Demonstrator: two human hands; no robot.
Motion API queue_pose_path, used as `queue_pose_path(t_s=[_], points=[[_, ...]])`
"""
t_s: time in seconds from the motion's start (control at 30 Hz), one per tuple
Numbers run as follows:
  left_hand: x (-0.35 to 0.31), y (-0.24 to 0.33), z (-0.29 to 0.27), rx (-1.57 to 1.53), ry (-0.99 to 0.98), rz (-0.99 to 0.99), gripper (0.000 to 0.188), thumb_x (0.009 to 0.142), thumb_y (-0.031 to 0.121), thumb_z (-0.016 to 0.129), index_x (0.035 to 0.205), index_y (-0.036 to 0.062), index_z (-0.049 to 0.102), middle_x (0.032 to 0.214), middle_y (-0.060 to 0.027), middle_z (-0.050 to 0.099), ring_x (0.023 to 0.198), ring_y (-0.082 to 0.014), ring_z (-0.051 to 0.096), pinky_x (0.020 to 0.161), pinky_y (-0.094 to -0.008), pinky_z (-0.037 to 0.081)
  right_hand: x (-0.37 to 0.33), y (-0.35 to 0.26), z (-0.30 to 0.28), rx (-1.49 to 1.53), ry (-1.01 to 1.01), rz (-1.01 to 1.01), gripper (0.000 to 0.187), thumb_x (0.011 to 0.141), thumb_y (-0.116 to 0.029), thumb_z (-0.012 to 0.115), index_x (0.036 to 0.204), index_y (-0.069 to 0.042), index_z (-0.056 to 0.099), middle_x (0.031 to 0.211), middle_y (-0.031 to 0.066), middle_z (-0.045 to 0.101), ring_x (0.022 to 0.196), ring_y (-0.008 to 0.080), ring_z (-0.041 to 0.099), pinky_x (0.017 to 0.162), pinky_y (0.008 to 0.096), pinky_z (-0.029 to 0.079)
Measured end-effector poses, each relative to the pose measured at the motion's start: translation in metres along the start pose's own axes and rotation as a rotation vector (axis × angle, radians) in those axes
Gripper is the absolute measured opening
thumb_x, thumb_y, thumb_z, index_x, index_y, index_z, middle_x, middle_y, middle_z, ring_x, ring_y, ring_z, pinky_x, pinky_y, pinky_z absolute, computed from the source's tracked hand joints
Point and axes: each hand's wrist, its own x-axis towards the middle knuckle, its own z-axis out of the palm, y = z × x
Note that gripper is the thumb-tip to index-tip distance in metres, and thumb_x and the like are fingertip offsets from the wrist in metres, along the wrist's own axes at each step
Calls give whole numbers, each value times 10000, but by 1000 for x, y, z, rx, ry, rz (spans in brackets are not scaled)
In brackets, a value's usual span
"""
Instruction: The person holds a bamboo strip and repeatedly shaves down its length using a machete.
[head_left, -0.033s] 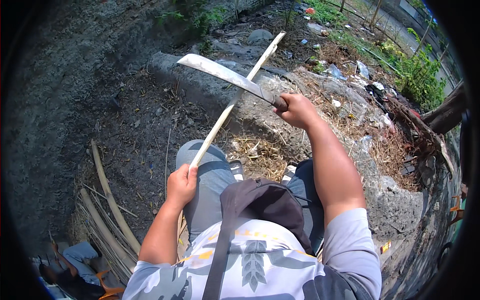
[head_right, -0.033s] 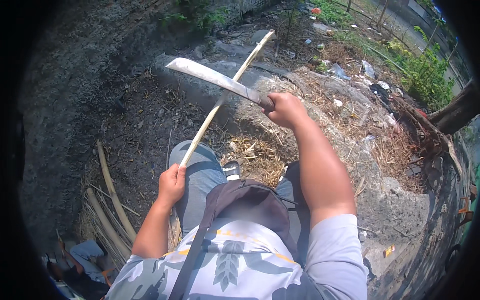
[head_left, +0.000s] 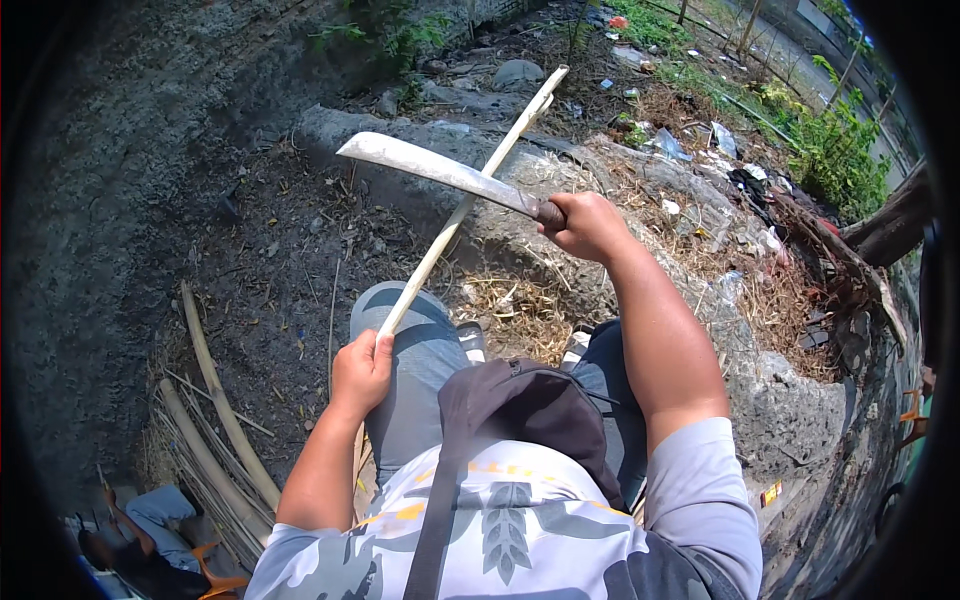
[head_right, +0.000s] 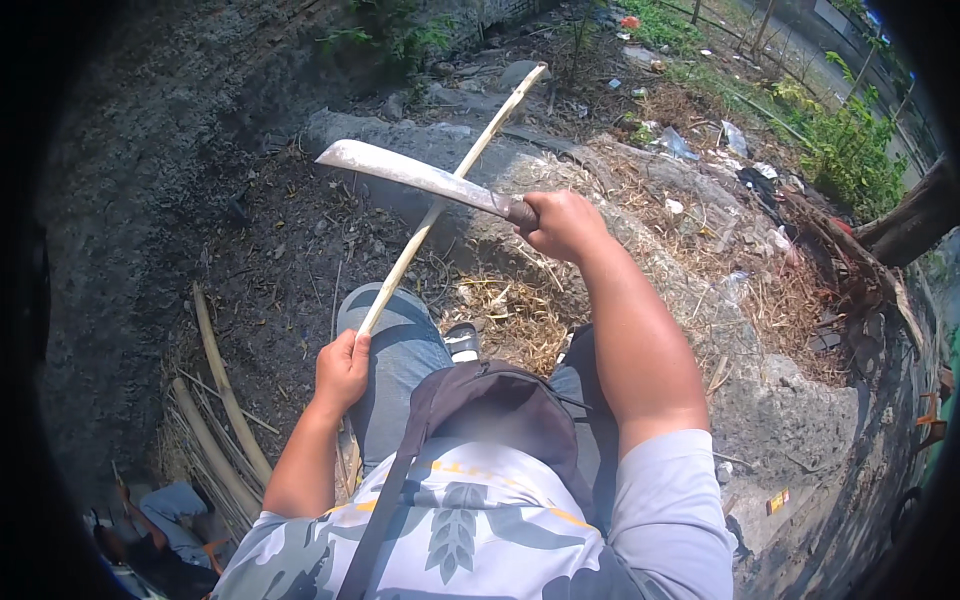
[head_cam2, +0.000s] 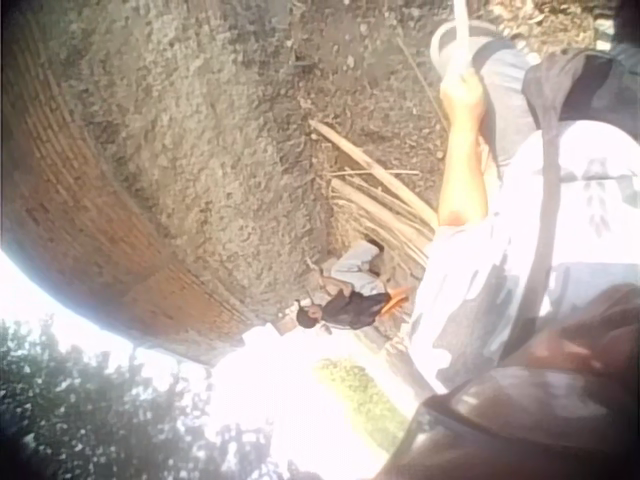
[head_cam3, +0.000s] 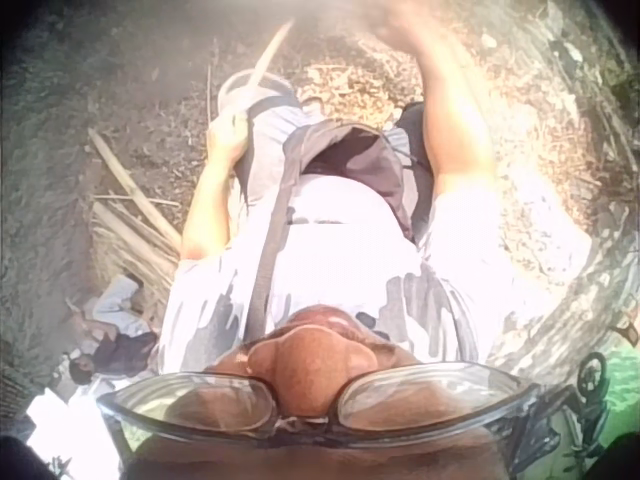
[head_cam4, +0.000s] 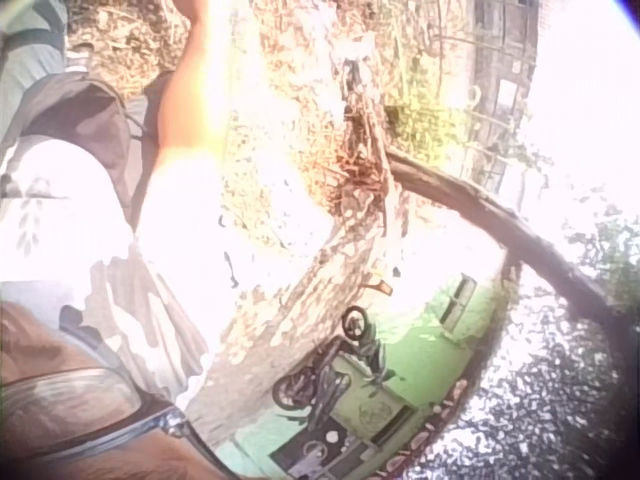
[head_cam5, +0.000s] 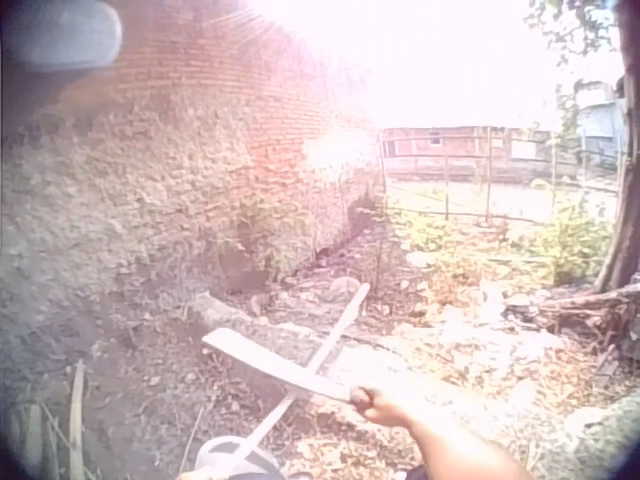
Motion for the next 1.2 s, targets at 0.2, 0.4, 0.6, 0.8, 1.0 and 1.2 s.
queue_pose_path(t_s=[0.2, 0.4, 0.6, 0.8, 1.0, 1.2], points=[[-7, 0, -6, 77, -26, 12, 405, 1036, 363, 577, 788, 44, 557, 638, -186, 591, 601, -416, 608, 555, -488, 452, 3, -25, -8, -148, -109, -279, 252, 817, -348, 775, 837, -118, 673, 772, 141, 702, 794, 393, 688, 713, 507, 538], [-5, -7, 3, -9, -7, 41, 407, 1038, 373, 582, 818, 30, 573, 655, -200, 595, 612, -416, 608, 561, -477, 457, -4, 49, -31, 169, 45, 361, 302, 850, -357, 810, 991, -102, 732, 867, 140, 740, 803, 311, 710, 735, 437, 529], [-3, -6, -4, 27, -43, 17, 411, 1038, 367, 585, 806, 29, 560, 647, -200, 582, 599, -418, 598, 553, -478, 449, -3, 33, -25, 135, 41, 305, 308, 843, -351, 808, 1025, -110, 747, 873, 145, 741, 793, 311, 699, 743, 424, 530], [-2, -3, -7, 6, -40, -6, 436, 1044, 356, 576, 759, 29, 526, 606, -185, 539, 553, -385, 557, 531, -452, 419, 5, -12, -21, 6, -82, -32, 247, 829, -343, 783, 926, -122, 731, 844, 181, 719, 821, 396, 690, 726, 481, 547], [-2, -6, -3, -156, -10, 2, 422, 1041, 337, 584, 760, 25, 537, 601, -177, 532, 534, -353, 536, 530, -434, 418, 1, 44, -30, 121, 52, 337, 256, 844, -332, 759, 1017, -143, 754, 914, 147, 753, 881, 342, 721, 790, 442, 551], [-2, -16, -6, -88, -87, -4, 394, 1045, 316, 586, 787, 20, 559, 592, -131, 513, 517, -232, 494, 520, -393, 405, -2, 45, -35, 154, 103, 456, 284, 827, -335, 783, 1020, -128, 758, 900, 141, 753, 866, 326, 720, 799, 428, 539]])
